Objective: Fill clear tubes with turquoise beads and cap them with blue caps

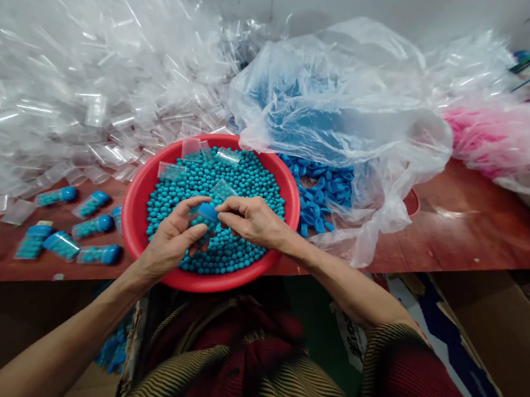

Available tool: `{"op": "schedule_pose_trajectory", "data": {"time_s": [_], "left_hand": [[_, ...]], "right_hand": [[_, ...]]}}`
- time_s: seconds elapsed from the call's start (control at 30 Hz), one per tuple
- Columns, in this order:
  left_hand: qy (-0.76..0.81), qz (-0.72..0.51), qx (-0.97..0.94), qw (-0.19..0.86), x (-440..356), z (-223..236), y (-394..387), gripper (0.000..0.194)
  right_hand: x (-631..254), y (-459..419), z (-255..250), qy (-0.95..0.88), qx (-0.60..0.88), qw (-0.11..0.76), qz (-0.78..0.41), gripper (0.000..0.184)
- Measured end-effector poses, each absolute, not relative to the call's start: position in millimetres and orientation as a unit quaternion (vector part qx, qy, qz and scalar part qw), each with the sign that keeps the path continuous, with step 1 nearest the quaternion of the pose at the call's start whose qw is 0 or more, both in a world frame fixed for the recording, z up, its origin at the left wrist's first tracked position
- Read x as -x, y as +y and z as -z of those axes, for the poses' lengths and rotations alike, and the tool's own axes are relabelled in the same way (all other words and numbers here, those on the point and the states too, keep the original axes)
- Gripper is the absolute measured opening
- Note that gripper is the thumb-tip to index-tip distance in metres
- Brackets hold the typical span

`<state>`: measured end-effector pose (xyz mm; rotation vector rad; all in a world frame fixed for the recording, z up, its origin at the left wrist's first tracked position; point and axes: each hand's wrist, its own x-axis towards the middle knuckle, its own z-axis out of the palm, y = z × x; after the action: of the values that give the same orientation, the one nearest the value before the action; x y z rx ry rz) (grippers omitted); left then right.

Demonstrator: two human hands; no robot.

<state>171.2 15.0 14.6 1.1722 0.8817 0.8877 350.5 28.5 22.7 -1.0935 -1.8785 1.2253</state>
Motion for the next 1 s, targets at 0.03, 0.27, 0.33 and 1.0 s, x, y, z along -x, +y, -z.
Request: {"op": "schedule_pose_trajectory", "data": {"time_s": [0.03, 0.27, 0.33, 1.0], "left_hand": [[0.391, -0.399, -0.512, 0.652, -172, -15, 16, 0.044], [0.402, -0.415, -0.513, 0.635, -172, -10, 15, 0.034], [0.400, -0.417, -0.523, 0.626, -171, -9, 14, 0.035], [0.355, -0.373, -0.544, 0.662, -171, -10, 14, 0.043]], "right_hand": [[-351, 30, -23, -0.718, 0.408, 0.317, -0.466, 0.016], [-349, 34, -28, -0.798, 0.370, 0.295, -0.372, 0.013], [-352, 34, -29, -0.794, 0.368, 0.290, -0.386, 0.012], [-361, 41, -29, -0.688, 0.383, 0.261, -0.558, 0.013]]}}
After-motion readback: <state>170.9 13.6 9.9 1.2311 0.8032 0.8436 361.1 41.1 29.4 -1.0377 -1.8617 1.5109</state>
